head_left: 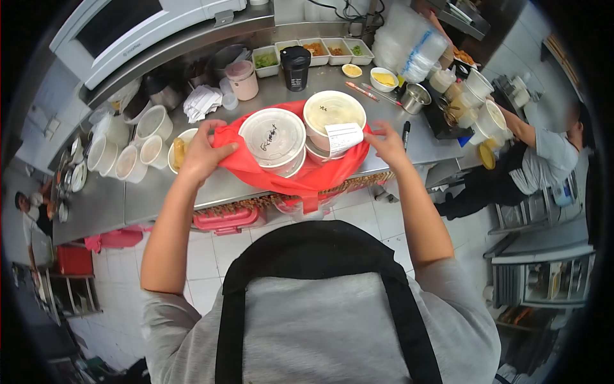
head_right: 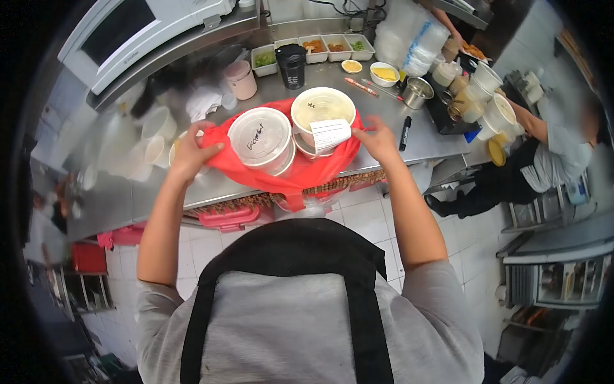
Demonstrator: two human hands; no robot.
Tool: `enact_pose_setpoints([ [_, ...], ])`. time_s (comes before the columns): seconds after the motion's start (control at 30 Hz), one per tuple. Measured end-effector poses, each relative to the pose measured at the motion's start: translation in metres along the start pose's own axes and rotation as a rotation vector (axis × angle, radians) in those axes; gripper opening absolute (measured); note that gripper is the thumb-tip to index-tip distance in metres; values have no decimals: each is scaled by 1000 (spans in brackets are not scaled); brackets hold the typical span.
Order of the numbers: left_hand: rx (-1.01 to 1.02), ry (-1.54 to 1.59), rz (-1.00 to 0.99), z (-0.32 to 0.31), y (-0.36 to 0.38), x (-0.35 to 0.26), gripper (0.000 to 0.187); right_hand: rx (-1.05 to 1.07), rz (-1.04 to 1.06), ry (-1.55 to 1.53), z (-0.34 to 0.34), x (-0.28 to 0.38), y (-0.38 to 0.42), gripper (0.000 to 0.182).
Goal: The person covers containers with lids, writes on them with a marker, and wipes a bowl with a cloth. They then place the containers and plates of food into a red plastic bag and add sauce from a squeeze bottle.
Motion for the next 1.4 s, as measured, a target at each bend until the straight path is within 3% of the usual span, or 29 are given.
enact_pose_setpoints([
  [0.03, -39, -160, -69, 4, -2, 6, 39, 60, 1, 41, -2, -14, -11, 29],
  [0.07, -203, -296, -162, 16, -15, 14, 26, 150, -2, 90, 0, -20, -22, 29],
  [0.1, -281, -285, -190, 28, -16, 2, 25, 237, 0, 140, 4, -26, -35, 30],
  [0.13, -357, -275, -220, 42, -15, -17, 24, 166, -21, 135, 22, -31, -54, 25],
  [0.23, -364, -231, -220, 63, -31, -57, 22, 57, 111, -318, 83, 21, -96, 15],
  [0.3, -355, -131, -315, 70, -40, -86, 21, 127, 16, -609, 97, 81, -101, 15],
  [0.33, -443, -98, -342, 70, -32, -111, 22, 140, -36, -711, 99, 97, -108, 17],
  [0.4, -541, -101, -274, 90, -43, -139, 23, 184, 4, -655, 90, 111, -137, 13],
  [0.43, -550, 16, -259, 104, -50, -148, 23, 242, 73, -654, 87, 115, -151, 20],
  [0.47, -664, -166, -348, 123, -58, -158, 22, 298, 145, -653, 86, 120, -165, 28],
  [0.53, -191, -168, -539, 127, -19, -198, 38, 131, 296, -761, 123, 132, -204, 27],
  [0.6, -108, -65, -494, 123, -11, -205, 41, 77, 433, -680, 160, 167, -202, 25],
  [0.67, -401, 118, -238, 123, -31, -189, 26, 104, 589, -444, 157, 214, -149, 19],
  [0.73, -339, 168, -190, 103, -19, -190, 27, 476, 1077, -220, 123, 236, -86, 74],
  [0.77, -297, 87, -179, 102, -20, -190, 27, 444, 1426, -126, 85, 228, -82, 82],
  [0.8, -278, 53, -214, 111, -23, -189, 29, 440, 1414, 91, 67, 214, -64, 87],
  [0.87, -397, 97, -226, 140, -34, -182, 32, 950, 1110, 873, 48, 195, -67, 64],
  [0.93, -407, 60, -184, 183, -50, -158, 35, 778, 1110, 1280, 49, 166, -103, 36],
  [0.97, -371, 0, -132, 210, -64, -140, 36, 722, 1059, 1284, 77, 172, -117, 17],
  [1.03, -235, 162, -144, 231, -89, -115, 38, 599, 1044, 980, 126, 192, -144, 11],
  [1.07, -173, 237, -134, 235, -95, -109, 39, 663, 966, 790, 143, 207, -152, 14],
  [1.1, -148, 277, -162, 225, -86, -124, 41, 575, 995, 755, 165, 232, -145, 15],
  [1.13, -127, 317, -182, 199, -63, -155, 44, 307, 1116, 720, 172, 239, -169, 18],
  [1.17, -108, 357, -199, 182, -48, -175, 46, 287, 1095, 276, 185, 248, -175, 24],
  [1.2, -50, 419, -226, 175, -45, -185, 48, -10, 1420, 451, 206, 267, -161, 14],
  [1.23, 2, 483, -255, 175, -47, -190, 51, -72, 1418, 272, 208, 271, -150, 11],
  [1.3, 166, 474, -349, 179, -63, -190, 54, -203, 1198, 104, 191, 266, -139, 12],
  [1.4, 169, 396, -396, 140, -60, -218, 56, 133, 443, -567, 142, 236, -162, 15],
])
Point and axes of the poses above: each hand's wrist, its own y-axis away from the middle knuckle, its own z-axis out of the back of the hand, x = y × z, the point moved 4 cm from there along -y, towards the middle knuckle, and after that the axes turned 7 degrees about z, right-handed, at the moved point
